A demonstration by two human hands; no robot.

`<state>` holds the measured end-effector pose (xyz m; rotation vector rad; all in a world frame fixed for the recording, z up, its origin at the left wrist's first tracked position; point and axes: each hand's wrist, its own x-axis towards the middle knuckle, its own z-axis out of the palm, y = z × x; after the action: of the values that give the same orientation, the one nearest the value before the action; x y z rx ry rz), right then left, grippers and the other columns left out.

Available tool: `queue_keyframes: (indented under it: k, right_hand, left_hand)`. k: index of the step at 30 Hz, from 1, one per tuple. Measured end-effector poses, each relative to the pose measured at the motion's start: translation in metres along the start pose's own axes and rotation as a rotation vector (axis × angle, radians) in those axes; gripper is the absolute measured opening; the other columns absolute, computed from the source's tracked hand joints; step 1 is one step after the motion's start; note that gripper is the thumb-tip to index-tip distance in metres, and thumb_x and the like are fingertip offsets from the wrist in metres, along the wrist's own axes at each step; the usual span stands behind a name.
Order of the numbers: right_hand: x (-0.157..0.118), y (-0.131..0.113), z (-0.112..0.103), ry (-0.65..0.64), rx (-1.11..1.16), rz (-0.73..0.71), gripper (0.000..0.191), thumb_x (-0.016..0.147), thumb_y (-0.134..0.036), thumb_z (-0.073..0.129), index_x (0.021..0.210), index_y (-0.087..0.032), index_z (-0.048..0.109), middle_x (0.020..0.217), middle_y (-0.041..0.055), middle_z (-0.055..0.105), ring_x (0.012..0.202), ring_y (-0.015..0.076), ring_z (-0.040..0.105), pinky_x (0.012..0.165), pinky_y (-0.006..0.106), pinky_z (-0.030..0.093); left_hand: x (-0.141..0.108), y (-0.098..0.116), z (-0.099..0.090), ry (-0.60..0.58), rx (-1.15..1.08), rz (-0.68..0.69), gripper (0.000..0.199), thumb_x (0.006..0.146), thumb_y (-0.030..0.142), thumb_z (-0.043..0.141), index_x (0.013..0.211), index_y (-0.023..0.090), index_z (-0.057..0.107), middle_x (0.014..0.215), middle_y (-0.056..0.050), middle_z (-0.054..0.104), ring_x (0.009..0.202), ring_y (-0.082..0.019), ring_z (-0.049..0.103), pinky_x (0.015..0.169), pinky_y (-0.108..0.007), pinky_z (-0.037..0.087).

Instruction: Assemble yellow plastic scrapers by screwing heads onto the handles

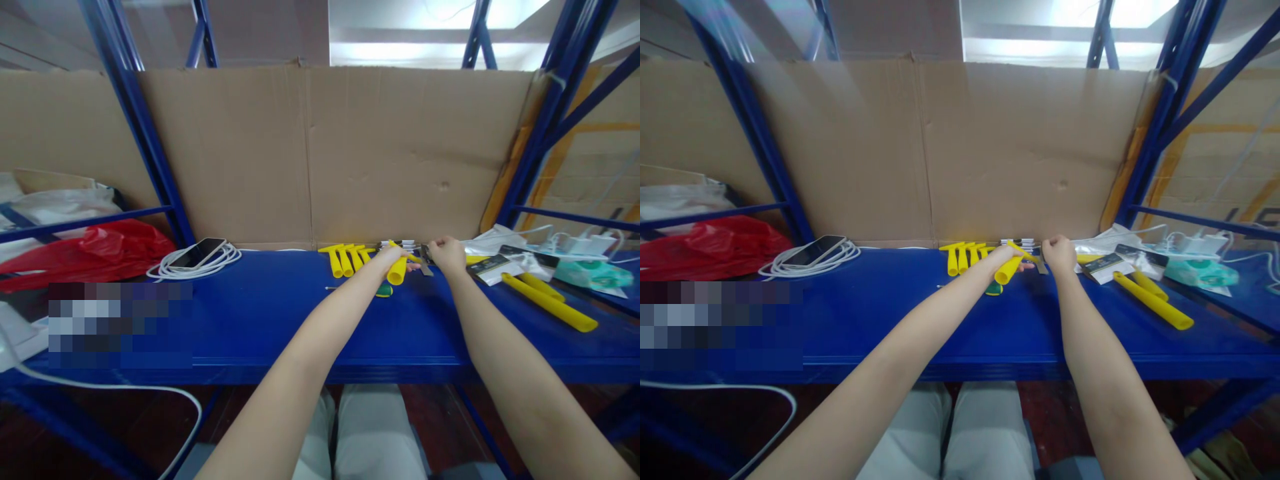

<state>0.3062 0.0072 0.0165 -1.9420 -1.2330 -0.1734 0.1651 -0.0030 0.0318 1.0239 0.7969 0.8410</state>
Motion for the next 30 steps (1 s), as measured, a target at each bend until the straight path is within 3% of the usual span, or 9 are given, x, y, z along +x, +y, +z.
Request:
queue_keyframes:
  k: [3,7,9,15,20,24,27,30]
  right_hand:
    - [0.001,-0.002,0.002,-0.119,-0.063,-0.066,0.029,0.074,-0.025,0.046,0.086,-0.012,0.068,0.085,0.0143,0.068,0.081,0.0228,0.061,0.065,0.026,0.043]
    - [-0.004,-0.010,0.006,-0.514,-0.144,-0.245,0.018,0.069,-0.015,0.049,0.069,-0.012,0.067,0.065,0.0071,0.065,0.061,0.0151,0.060,0.055,0.021,0.042]
    - [-0.008,-0.014,0.007,-0.651,-0.159,-0.255,0.014,0.068,-0.014,0.051,0.065,-0.013,0.065,0.060,0.0048,0.063,0.051,0.0119,0.056,0.049,0.020,0.041]
    - [-0.015,-0.017,0.008,-0.851,-0.136,-0.213,0.007,0.068,-0.013,0.056,0.062,-0.014,0.061,0.054,0.0008,0.058,0.048,0.0101,0.055,0.047,0.020,0.042]
    - [-0.017,-0.013,0.017,-0.766,-0.185,-0.284,0.014,0.066,-0.004,0.052,0.063,-0.013,0.062,0.053,0.0010,0.059,0.051,0.0106,0.055,0.051,0.020,0.043]
    - [-0.015,-0.012,0.025,-0.527,-0.202,-0.336,0.019,0.067,-0.005,0.052,0.075,-0.013,0.068,0.074,0.0076,0.069,0.067,0.0149,0.062,0.062,0.021,0.045]
    - [-0.010,-0.010,0.027,-0.356,-0.153,-0.273,0.024,0.069,-0.007,0.052,0.086,-0.012,0.069,0.088,0.0111,0.070,0.078,0.0176,0.063,0.067,0.021,0.045]
    - [-0.008,-0.010,0.024,-0.390,-0.061,-0.224,0.020,0.071,-0.011,0.052,0.084,-0.012,0.068,0.083,0.0099,0.070,0.070,0.0156,0.063,0.061,0.020,0.045]
  left_hand:
    - [-0.010,0.013,-0.020,0.054,0.117,0.020,0.050,0.079,0.000,0.041,0.129,-0.002,0.033,0.105,-0.022,0.061,0.049,-0.010,0.060,0.038,-0.018,0.041]
    - [-0.031,0.031,-0.063,0.134,0.224,0.151,0.048,0.080,0.001,0.042,0.128,0.007,0.037,0.110,-0.019,0.060,0.058,-0.011,0.064,0.041,-0.016,0.041]
    - [-0.043,0.038,-0.086,0.207,0.342,0.234,0.053,0.080,0.002,0.042,0.131,0.015,0.034,0.114,-0.015,0.059,0.061,-0.011,0.064,0.041,-0.015,0.040]
    - [-0.076,0.047,-0.143,0.444,0.615,0.425,0.071,0.077,0.005,0.049,0.140,0.024,0.020,0.117,-0.013,0.057,0.058,-0.009,0.062,0.044,-0.016,0.043]
    - [-0.088,0.035,-0.162,0.501,0.688,0.497,0.074,0.076,0.005,0.049,0.141,0.025,0.021,0.122,-0.012,0.054,0.058,-0.009,0.062,0.046,-0.018,0.046]
    - [-0.091,0.025,-0.164,0.470,0.911,0.578,0.071,0.074,0.003,0.049,0.139,0.025,0.030,0.134,-0.010,0.047,0.089,-0.017,0.064,0.071,-0.026,0.053]
    - [-0.093,0.021,-0.163,0.411,1.150,0.695,0.068,0.073,0.002,0.049,0.136,0.024,0.037,0.137,-0.006,0.045,0.121,-0.021,0.046,0.098,-0.033,0.041]
    - [-0.095,0.018,-0.160,0.298,1.306,0.773,0.065,0.073,0.002,0.046,0.134,0.024,0.041,0.135,-0.004,0.047,0.128,-0.018,0.038,0.106,-0.036,0.030]
